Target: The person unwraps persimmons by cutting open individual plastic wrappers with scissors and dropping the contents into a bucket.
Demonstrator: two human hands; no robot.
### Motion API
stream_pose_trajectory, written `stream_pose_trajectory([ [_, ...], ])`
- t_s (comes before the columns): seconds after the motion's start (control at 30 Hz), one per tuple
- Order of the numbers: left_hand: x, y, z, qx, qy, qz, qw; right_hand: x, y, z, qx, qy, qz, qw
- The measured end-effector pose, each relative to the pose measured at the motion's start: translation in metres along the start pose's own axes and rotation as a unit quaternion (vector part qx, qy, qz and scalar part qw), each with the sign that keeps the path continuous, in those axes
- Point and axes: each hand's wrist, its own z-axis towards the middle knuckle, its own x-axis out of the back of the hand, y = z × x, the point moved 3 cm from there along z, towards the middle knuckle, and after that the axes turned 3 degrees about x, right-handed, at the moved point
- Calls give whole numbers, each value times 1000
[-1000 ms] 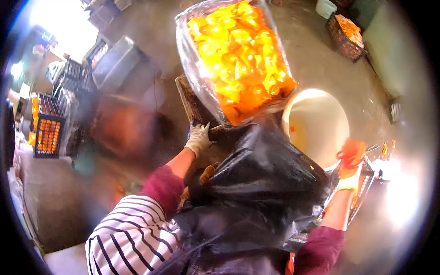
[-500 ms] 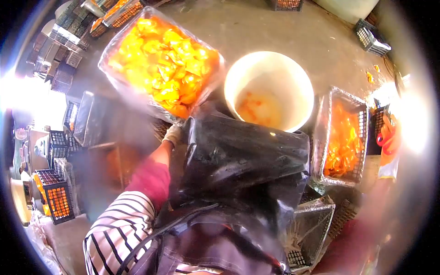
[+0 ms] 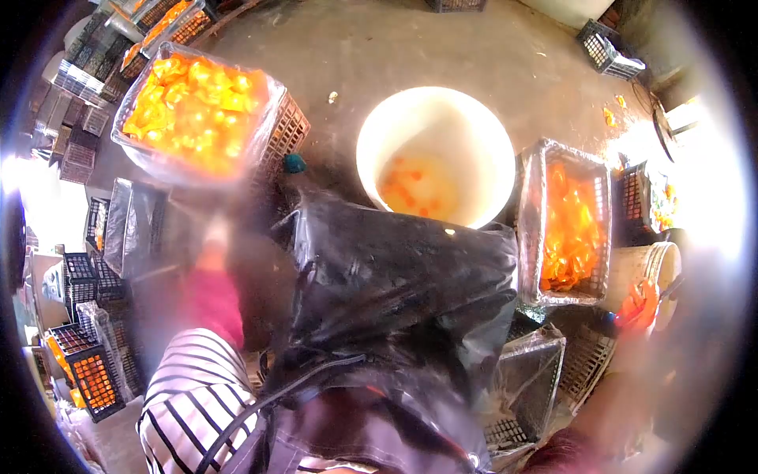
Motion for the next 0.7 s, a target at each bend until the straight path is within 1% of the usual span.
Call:
stream_pose_trajectory([
  [0.03, 3, 0, 1, 8, -17, -12, 1000, -3, 7, -6, -15, -1, -11, 1000],
  [0.07, 13, 3, -3, 17, -32, -24, 999, -10, 22, 1, -2, -14, 4, 1000],
  [0.1, 22, 10, -11, 12, 12, -50, 999, -24, 31, 8, 149, -92, -136, 975],
  [0.13, 32, 18, -15, -46, 82, -76, 993, -45, 35, 7, 311, -127, -249, 908],
  [0.17, 41, 30, -19, -103, 151, -103, 978, -101, 10, -7, 121, -119, -124, 978],
  [0.2, 54, 50, -32, -101, 196, -183, 958, -163, -20, -28, -60, -51, 22, 997],
  [0.23, 70, 75, -50, -96, 238, -261, 931, -203, -40, -36, -83, -109, 4, 991],
  [0.27, 83, 101, -67, -131, 262, -274, 916, -250, -63, -54, -31, -174, -53, 983],
  [0.3, 97, 128, -81, -165, 289, -287, 898, -275, -59, -47, -41, -214, -46, 975],
  [0.33, 108, 155, -89, -192, 291, -285, 893, -300, -56, -40, -51, -254, -39, 965],
  [0.37, 118, 181, -98, -221, 292, -281, 887, -317, -29, -25, -102, -252, -21, 962],
  [0.4, 124, 205, -106, -233, 86, -393, 885, -333, -2, -10, -153, -246, -3, 957],
  [0.43, 122, 230, -115, -233, -125, -484, 834, -349, 14, -1, -179, -227, -37, 957],
  [0.5, 39, 296, -85, -303, -204, -439, 821, -383, 32, -2, -203, -241, 22, 949],
  [0.53, 58, 307, -121, -369, -266, -482, 749, -394, 35, -1, -215, -247, 49, 943],
  [0.6, 66, 320, -146, -416, -283, -515, 694, -400, 35, 5, -223, -282, 43, 932],
  [0.63, 56, 329, -132, -402, -272, -477, 733, -397, 36, 7, -227, -292, 43, 928],
  [0.67, 47, 338, -119, -388, -263, -435, 769, -393, 47, 14, -223, -253, 45, 940],
  [0.7, 38, 346, -105, -373, -255, -391, 802, -411, 25, -3, -202, -274, 18, 940],
])
